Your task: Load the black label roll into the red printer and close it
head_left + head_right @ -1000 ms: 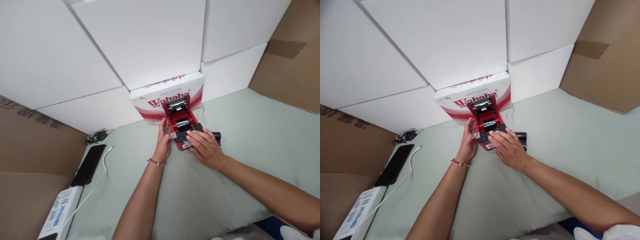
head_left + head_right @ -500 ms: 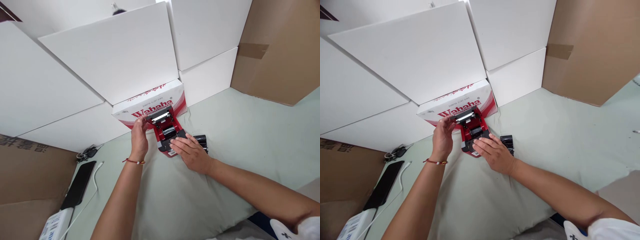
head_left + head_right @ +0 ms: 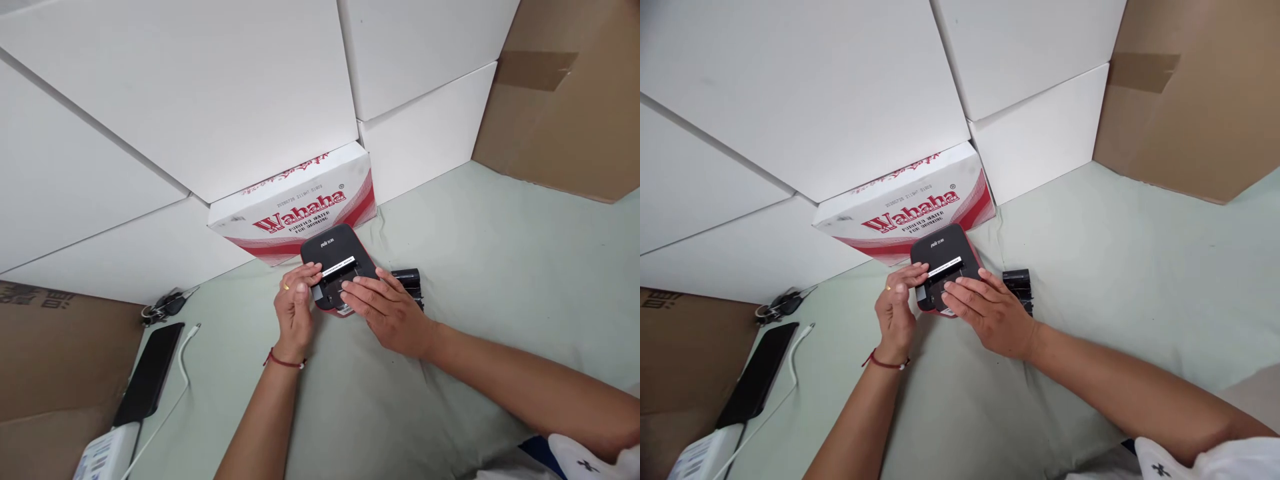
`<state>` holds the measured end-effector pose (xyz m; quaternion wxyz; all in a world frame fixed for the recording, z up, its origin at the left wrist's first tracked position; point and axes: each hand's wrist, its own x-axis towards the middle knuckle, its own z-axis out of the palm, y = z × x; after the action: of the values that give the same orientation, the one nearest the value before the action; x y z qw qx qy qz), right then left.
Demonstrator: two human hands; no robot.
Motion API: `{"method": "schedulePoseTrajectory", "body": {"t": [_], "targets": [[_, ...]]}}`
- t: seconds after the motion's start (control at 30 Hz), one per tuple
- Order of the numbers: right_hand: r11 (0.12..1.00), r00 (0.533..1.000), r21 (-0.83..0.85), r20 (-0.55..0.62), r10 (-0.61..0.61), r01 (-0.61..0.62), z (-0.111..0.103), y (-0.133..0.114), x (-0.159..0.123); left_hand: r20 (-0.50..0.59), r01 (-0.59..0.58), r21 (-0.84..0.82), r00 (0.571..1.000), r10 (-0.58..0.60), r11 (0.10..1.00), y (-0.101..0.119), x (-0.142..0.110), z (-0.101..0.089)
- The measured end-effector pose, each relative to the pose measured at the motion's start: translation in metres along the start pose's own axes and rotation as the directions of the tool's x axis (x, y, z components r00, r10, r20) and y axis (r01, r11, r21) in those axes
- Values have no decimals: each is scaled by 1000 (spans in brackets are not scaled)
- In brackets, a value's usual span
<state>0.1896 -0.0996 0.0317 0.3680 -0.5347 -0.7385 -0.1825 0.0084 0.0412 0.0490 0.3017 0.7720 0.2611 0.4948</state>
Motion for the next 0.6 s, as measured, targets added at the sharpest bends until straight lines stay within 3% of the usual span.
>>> {"method": "schedulePoseTrajectory", "body": {"t": [0.2, 0.4, 0.5, 0.6], "targets": [[1000, 1000, 5, 23, 6, -6, 1, 0, 0, 25, 7, -67, 1000, -5, 998, -12, 0, 0], [1000, 999, 19, 42, 5, -5, 3, 1, -2, 68, 238, -320, 971, -228, 917, -13, 4, 2], [1000, 1000, 19, 22, -1, 1, 1, 1, -1, 115, 334, -321, 943, -313, 886, -15, -1, -1], [1000, 1000, 16, 29, 5, -5, 0, 2, 1, 159, 358, -314, 933, -323, 879, -21, -5, -2]]}}
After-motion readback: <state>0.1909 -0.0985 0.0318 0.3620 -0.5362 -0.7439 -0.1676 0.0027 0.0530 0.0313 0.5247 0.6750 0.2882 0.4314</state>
